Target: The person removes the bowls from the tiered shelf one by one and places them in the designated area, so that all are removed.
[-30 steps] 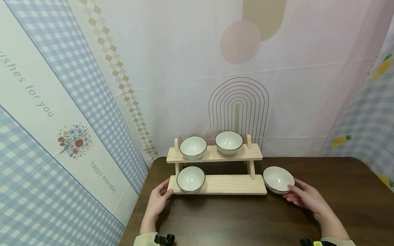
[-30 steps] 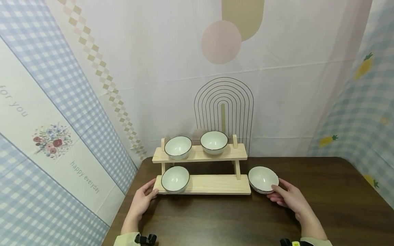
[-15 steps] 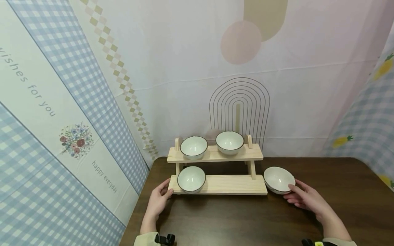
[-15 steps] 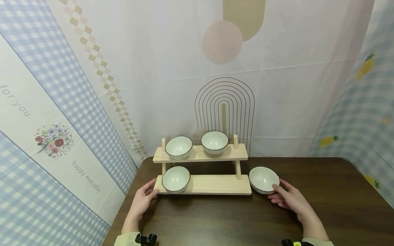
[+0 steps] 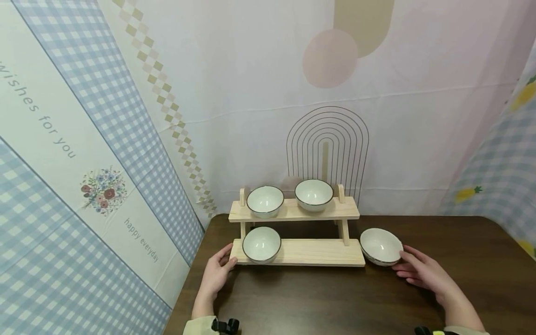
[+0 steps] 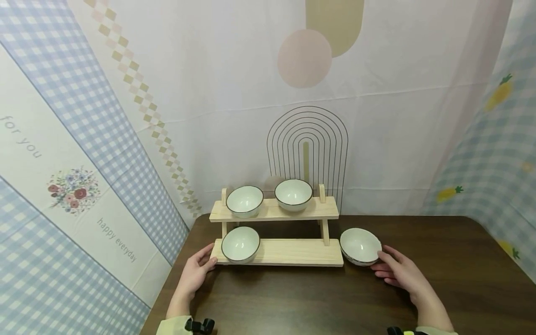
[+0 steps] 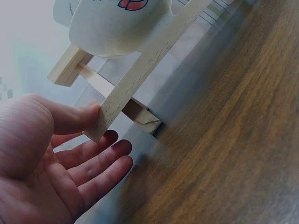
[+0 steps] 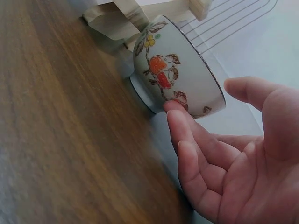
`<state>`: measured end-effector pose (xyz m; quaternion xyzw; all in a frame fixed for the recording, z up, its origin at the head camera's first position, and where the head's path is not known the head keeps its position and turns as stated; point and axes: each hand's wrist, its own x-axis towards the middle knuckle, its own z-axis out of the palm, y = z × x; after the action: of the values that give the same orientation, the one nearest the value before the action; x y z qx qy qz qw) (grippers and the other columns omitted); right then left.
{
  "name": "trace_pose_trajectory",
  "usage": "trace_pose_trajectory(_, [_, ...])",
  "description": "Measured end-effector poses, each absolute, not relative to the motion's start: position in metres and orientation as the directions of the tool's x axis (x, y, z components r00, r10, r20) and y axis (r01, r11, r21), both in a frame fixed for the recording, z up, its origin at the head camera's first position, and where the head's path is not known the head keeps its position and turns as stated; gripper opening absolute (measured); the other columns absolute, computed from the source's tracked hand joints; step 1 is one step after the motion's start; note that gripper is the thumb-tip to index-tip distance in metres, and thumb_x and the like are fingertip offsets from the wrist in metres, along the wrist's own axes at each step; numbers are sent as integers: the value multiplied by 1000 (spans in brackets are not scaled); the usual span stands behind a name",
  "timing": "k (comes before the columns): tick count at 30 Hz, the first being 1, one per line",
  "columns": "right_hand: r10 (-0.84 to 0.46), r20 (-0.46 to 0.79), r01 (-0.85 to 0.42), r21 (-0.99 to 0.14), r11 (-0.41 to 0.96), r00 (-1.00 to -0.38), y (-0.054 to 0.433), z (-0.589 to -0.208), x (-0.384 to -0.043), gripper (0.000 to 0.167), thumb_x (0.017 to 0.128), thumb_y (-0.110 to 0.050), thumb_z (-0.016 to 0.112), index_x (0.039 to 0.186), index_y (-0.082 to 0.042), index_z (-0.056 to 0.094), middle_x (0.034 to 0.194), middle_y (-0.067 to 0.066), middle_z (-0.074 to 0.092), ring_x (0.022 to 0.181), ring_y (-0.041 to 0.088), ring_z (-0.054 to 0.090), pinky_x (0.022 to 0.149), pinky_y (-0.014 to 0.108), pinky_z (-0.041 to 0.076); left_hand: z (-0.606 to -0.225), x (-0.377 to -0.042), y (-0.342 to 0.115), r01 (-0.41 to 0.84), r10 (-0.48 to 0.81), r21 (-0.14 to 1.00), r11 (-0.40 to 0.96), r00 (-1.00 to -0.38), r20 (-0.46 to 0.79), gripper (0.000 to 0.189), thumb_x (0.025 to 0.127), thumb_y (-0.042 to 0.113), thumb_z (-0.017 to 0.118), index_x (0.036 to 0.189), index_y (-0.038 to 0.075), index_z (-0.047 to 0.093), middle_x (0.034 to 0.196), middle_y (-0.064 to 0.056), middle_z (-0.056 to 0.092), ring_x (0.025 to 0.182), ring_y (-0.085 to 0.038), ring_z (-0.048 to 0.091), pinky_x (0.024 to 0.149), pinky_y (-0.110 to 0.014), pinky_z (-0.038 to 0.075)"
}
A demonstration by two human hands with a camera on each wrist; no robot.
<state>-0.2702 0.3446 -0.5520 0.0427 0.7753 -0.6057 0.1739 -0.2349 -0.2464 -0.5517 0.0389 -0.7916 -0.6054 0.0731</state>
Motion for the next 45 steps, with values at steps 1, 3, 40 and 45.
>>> trace_pose_trajectory(1, [-141, -319, 276, -925, 261, -937, 346, -552, -270, 87, 114, -49, 46, 169, 3, 4, 111, 5, 80, 94, 10, 76, 79, 31, 61, -552, -235, -246, 28, -150, 964, 265, -986, 70, 51, 104, -1, 67, 152, -10, 52, 143, -29, 60, 121, -37, 66, 84, -32, 60])
trace_pose_trajectory(3, [-139, -313, 270, -926, 264, -939, 349, -552, -269, 85, 115, -49, 45, 169, 4, 5, 112, 5, 80, 95, 10, 76, 80, 31, 61, -552, -235, -246, 29, -150, 964, 265, -986, 71, 51, 104, -1, 67, 152, -10, 52, 143, -30, 60, 121, -37, 66, 84, -31, 60])
trace_pose_trajectory(40, [-54, -147, 125, -946, 301, -988, 358, -529, -262, 81, 115, -48, 44, 167, 7, 17, 111, -10, 79, 96, 4, 73, 79, 29, 61, -552, -235, -246, 24, -156, 961, 276, -985, 70, 51, 104, -1, 66, 152, -10, 52, 144, -30, 60, 122, -38, 65, 85, -32, 60])
trace_pose_trajectory(45, [-55, -109, 88, -948, 305, -992, 350, -522, -260, 79, 114, -47, 47, 166, 7, 21, 110, -10, 79, 96, 5, 73, 79, 28, 60, -552, -235, -244, 18, -160, 962, 271, -985, 64, 51, 104, 0, 67, 152, -8, 53, 143, -28, 60, 122, -38, 66, 86, -35, 60])
